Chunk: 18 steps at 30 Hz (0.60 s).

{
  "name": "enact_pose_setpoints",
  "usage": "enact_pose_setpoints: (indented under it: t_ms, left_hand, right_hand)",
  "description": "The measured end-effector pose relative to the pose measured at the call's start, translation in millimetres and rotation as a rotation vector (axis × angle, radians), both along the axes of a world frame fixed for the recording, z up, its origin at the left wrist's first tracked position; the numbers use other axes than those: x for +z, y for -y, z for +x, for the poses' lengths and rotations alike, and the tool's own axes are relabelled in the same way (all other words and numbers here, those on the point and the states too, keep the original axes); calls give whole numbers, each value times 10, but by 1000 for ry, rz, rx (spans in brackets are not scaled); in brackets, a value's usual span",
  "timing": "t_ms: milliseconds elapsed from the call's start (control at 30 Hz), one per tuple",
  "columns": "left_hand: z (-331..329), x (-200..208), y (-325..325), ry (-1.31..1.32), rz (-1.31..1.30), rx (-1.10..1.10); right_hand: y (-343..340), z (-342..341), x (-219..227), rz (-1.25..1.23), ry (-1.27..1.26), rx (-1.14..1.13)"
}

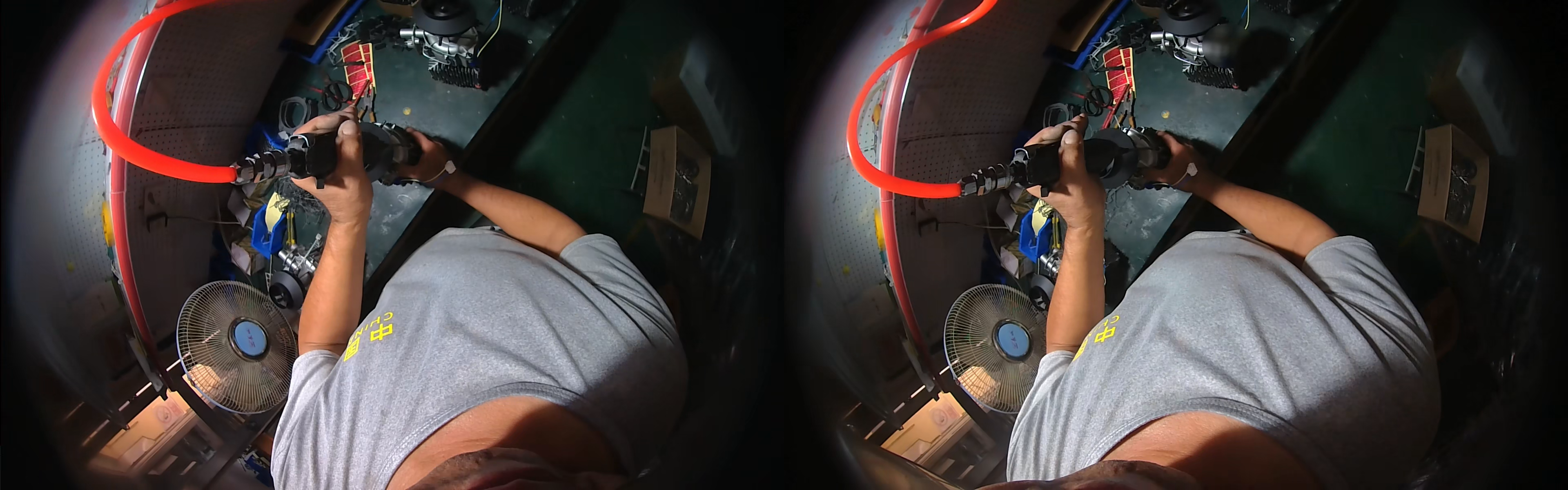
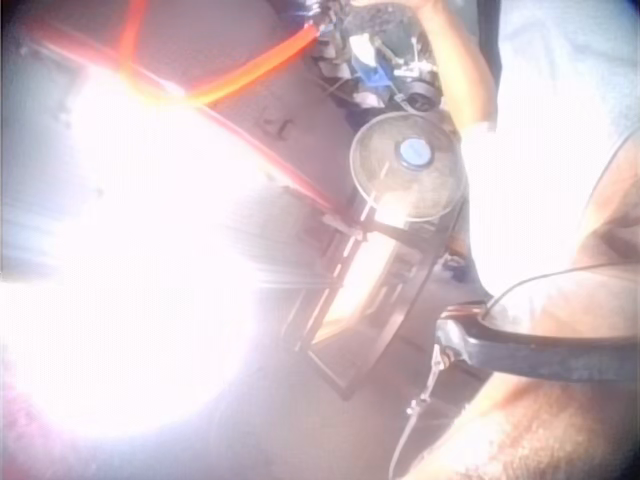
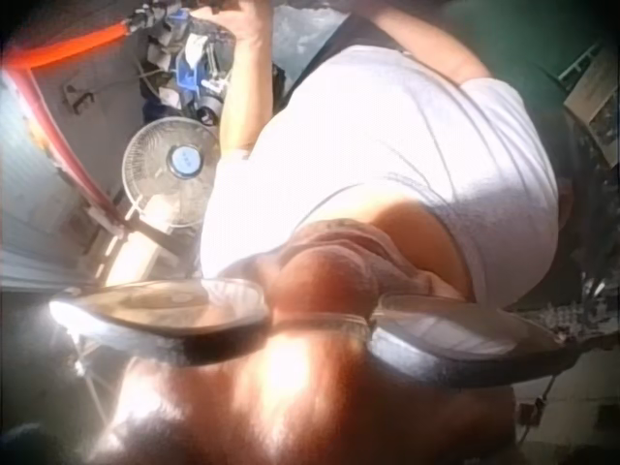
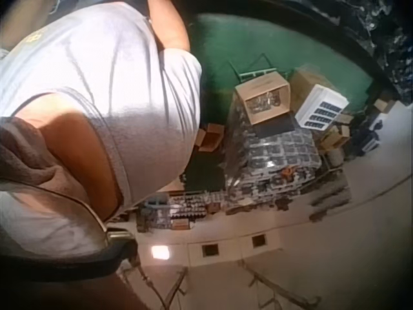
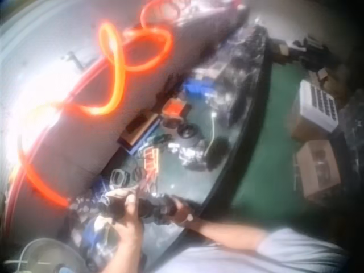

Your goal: The person uses a cordless drill to fasten screws into small black cylindrical electrical components on a workbench. They then switch to a pneumatic air gun to clean the components and surrounding area. The person handles multiple units sequentially, placing them back on the bench after each operation.

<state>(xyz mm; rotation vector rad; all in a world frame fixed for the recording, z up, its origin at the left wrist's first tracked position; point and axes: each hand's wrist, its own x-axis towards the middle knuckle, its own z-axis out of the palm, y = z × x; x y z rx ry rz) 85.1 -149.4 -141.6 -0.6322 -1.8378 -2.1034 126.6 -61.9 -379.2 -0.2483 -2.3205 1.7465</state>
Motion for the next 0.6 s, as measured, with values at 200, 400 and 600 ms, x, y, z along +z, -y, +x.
enact_pose_setpoints:
  t_ms: [200,400,600]
  left_hand:
    - [43,-1,24,-31,-143,-9]
    - [-2,134,-113,-9,-192,-50]
    - [-98,-3,-97,34,-77,-75]
  right_hand:
    - [-13,17,104,-11,-104,-7]
    - [-22,20,106,-18,-84,18]
    - [-49,10,182,-45,8,55]
